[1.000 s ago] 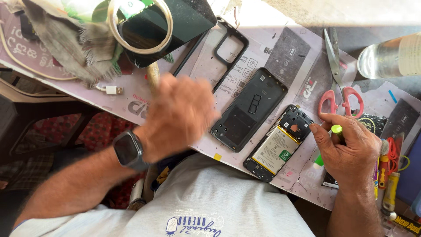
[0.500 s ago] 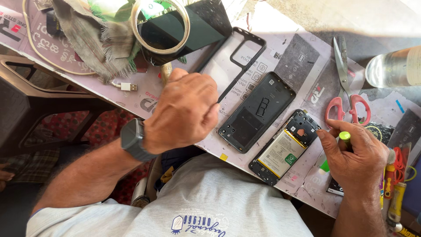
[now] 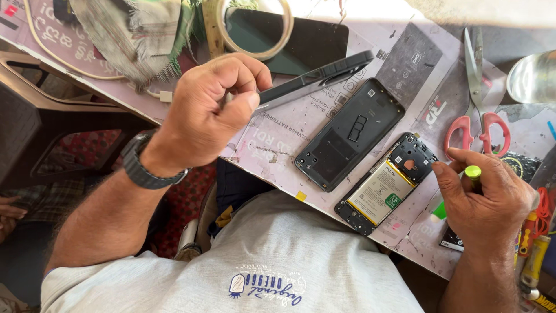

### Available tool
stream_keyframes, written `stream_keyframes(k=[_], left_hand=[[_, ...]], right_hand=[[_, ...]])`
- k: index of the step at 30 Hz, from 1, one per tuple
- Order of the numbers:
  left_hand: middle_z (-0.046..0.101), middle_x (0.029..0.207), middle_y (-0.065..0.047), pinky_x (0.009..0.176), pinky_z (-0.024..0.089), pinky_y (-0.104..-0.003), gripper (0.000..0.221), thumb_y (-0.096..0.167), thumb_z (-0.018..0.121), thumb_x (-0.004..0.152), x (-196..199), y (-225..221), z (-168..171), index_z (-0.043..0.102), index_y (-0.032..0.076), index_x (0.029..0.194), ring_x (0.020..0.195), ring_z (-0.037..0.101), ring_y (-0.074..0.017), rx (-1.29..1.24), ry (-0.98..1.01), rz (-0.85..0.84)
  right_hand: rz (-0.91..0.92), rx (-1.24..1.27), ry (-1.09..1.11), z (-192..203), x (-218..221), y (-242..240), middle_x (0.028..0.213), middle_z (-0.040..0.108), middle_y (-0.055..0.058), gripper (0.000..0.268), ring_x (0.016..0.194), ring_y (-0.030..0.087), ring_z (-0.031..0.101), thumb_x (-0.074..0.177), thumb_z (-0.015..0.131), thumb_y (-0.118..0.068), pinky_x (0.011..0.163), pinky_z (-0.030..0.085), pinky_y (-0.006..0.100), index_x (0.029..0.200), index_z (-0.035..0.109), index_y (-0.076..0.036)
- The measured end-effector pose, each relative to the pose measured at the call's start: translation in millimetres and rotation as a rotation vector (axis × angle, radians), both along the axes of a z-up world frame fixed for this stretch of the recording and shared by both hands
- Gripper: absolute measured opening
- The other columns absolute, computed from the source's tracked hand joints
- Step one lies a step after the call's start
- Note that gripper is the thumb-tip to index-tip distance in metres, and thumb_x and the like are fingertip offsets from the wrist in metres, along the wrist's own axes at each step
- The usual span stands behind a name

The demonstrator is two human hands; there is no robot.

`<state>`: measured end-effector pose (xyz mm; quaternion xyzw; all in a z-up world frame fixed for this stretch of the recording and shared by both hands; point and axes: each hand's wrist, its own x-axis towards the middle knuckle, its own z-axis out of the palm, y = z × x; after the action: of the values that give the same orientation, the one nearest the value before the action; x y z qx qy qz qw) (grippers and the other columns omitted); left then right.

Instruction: The person uses a screwdriver to remove screws from a smartphone's internal frame and places them on the table. They then use a brush to clean the back cover of the phone and a utility knife to scrape off residue from the edges.

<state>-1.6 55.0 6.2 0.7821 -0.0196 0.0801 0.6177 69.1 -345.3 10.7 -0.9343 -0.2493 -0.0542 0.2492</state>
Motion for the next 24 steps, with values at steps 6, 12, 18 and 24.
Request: stream_keyframes(k=[6, 12, 18, 24], left_hand=[[0.067, 0.105, -0.006, 0.085, 0.041, -0.036, 0.014, 0.004, 0.067, 0.098, -7, -6, -7, 0.056, 0.006, 0.091, 0.085, 0.058, -0.0186, 0.524, -0.367, 0.075], [0.064, 0.101, -0.003, 0.085, 0.037, -0.038, 0.012, 0.013, 0.073, 0.093, -13, -34, -17, 0.061, 0.010, 0.091, 0.083, 0.053, -0.0181, 0.964, -0.458, -0.025], [0.056, 0.112, -0.008, 0.095, 0.035, -0.051, 0.036, 0.040, 0.079, 0.094, 16, -23, -12, 0.067, 0.007, 0.104, 0.100, 0.051, -0.0244, 1.158, -0.437, 0.078], [0.059, 0.119, -0.014, 0.089, 0.041, -0.052, 0.073, 0.051, 0.074, 0.072, 90, -7, -10, 0.066, 0.005, 0.129, 0.110, 0.057, -0.0294, 1.339, -0.557, 0.033]], right_hand=[[0.024, -0.030, -0.017, -2, 1, -3, 0.081, 0.069, 0.008, 0.022, 0.062, 0.011, 0.058, 0.099, 0.090, -0.010, 0.061, 0.045, 0.024, 0.110, 0.074, 0.002], [0.005, 0.024, -0.011, 0, 2, -2, 0.080, 0.068, 0.006, 0.023, 0.061, 0.009, 0.057, 0.097, 0.088, -0.013, 0.061, 0.046, 0.023, 0.109, 0.073, 0.000], [-0.014, 0.063, 0.049, -2, 0, 0, 0.085, 0.069, 0.005, 0.023, 0.060, 0.007, 0.056, 0.097, 0.086, -0.013, 0.060, 0.046, 0.022, 0.112, 0.073, -0.001], [-0.001, 0.057, 0.014, -5, 0, -5, 0.084, 0.069, 0.006, 0.023, 0.061, 0.009, 0.056, 0.099, 0.087, -0.013, 0.062, 0.046, 0.023, 0.113, 0.074, -0.001]])
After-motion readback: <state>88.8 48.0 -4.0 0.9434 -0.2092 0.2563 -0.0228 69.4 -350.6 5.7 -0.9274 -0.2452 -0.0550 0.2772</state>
